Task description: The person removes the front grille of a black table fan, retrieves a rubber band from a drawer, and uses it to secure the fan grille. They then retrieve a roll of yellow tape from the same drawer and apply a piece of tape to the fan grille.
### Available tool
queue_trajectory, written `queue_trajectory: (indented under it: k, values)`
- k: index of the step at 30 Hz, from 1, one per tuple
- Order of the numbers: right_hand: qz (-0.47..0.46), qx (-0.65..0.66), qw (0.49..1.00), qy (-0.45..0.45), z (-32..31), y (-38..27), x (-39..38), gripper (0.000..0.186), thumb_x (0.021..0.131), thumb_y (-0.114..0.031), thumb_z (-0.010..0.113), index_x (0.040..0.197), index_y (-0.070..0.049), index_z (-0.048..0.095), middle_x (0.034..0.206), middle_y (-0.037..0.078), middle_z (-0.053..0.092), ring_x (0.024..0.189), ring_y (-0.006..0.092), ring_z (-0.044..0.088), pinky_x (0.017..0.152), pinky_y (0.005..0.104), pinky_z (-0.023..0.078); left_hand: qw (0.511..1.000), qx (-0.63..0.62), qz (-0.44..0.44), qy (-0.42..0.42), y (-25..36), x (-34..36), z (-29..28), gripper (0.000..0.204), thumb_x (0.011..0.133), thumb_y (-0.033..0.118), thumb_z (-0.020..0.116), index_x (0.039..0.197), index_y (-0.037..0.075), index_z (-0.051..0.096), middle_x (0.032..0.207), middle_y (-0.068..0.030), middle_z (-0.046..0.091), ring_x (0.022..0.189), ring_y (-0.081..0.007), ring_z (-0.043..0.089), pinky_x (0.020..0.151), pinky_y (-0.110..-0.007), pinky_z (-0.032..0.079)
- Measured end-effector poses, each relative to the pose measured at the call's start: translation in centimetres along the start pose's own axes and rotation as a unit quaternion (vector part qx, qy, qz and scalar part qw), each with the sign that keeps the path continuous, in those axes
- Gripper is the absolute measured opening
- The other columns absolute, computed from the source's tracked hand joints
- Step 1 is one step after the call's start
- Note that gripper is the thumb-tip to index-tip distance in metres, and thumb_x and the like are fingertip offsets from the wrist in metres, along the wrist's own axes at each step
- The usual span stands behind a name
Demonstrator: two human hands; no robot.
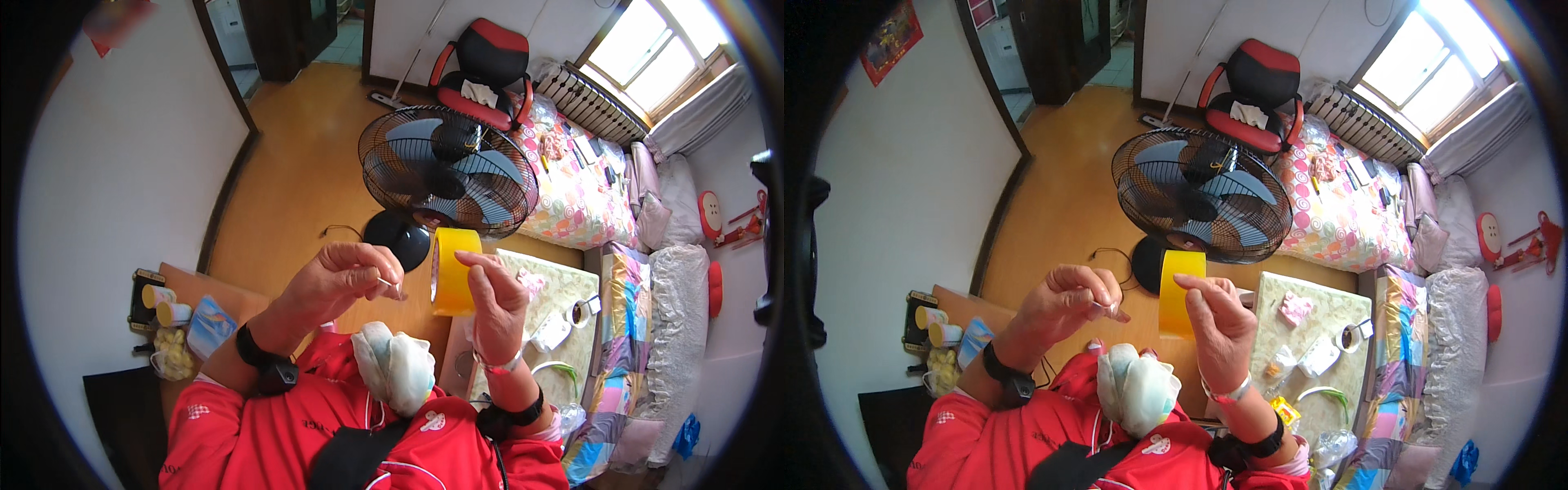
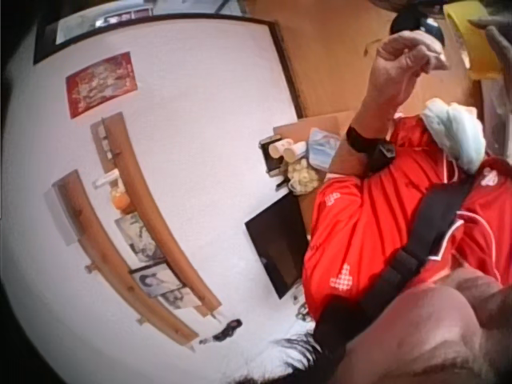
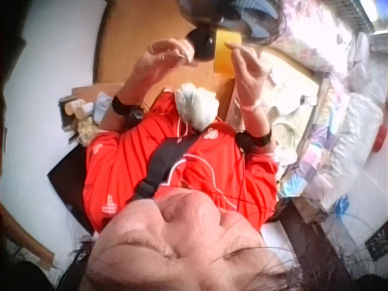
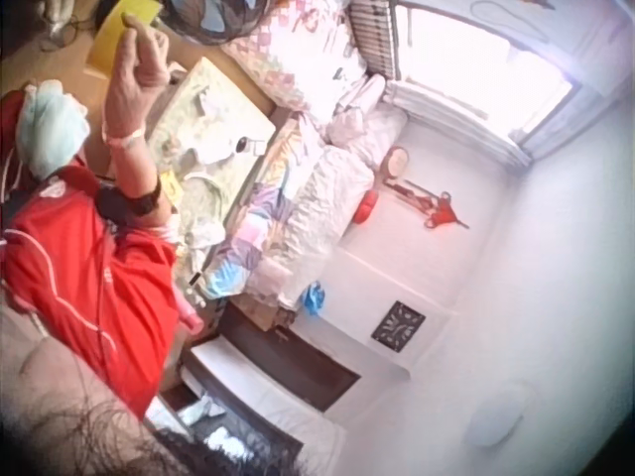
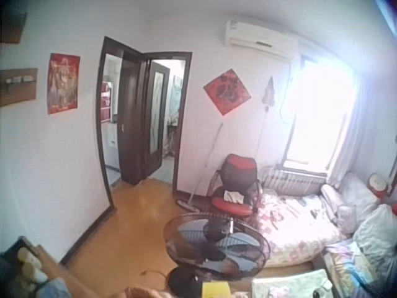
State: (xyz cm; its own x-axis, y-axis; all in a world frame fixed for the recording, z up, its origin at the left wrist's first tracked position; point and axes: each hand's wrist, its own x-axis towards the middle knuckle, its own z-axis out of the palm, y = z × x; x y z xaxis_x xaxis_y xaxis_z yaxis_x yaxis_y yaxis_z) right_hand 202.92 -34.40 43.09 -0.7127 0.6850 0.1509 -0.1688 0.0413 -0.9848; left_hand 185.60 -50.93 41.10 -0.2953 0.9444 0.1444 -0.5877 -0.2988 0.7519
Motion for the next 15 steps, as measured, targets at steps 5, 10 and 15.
queue_trajectory:
  k: [5, 10, 15]
  values:
    - [0.102, 0.154, 0.983, 0.010, 0.0, 2.6, 0.4, 0.021, 0.101, -0.008, 0.062, 0.117, 0.001, 0.073, 0.102, 0.003, 0.066, 0.098, 0.0099, 0.057, 0.089, 0.0242, 0.042, 0.998, -0.064, -0.002, -0.009, -0.6, 0.0, -0.5, 0.016, 0.098, 0.013, 0.066, 0.108, 0.002, 0.072, 0.108, -0.0123, 0.067, 0.090, -0.0172, 0.067, 0.092, -0.036, 0.057]
    - [0.096, 0.142, 0.985, -0.005, 0.6, 3.6, -0.1, 0.022, 0.103, -0.009, 0.060, 0.117, 0.001, 0.073, 0.110, 0.004, 0.066, 0.103, 0.0108, 0.057, 0.093, 0.0245, 0.042, 0.999, -0.022, 0.043, 0.002, -2.0, 0.5, -1.3, 0.013, 0.096, 0.010, 0.068, 0.107, 0.003, 0.073, 0.103, -0.0084, 0.070, 0.093, -0.0165, 0.067, 0.086, -0.032, 0.055]
    - [0.067, 0.115, 0.989, -0.057, 1.6, 4.0, -0.4, 0.025, 0.104, -0.010, 0.057, 0.123, 0.001, 0.070, 0.115, 0.005, 0.064, 0.107, 0.0122, 0.057, 0.096, 0.0260, 0.042, 0.998, 0.013, 0.054, -0.010, -3.3, 1.0, -0.8, 0.010, 0.096, 0.005, 0.067, 0.103, 0.002, 0.073, 0.096, -0.0089, 0.069, 0.090, -0.0176, 0.066, 0.077, -0.029, 0.052]
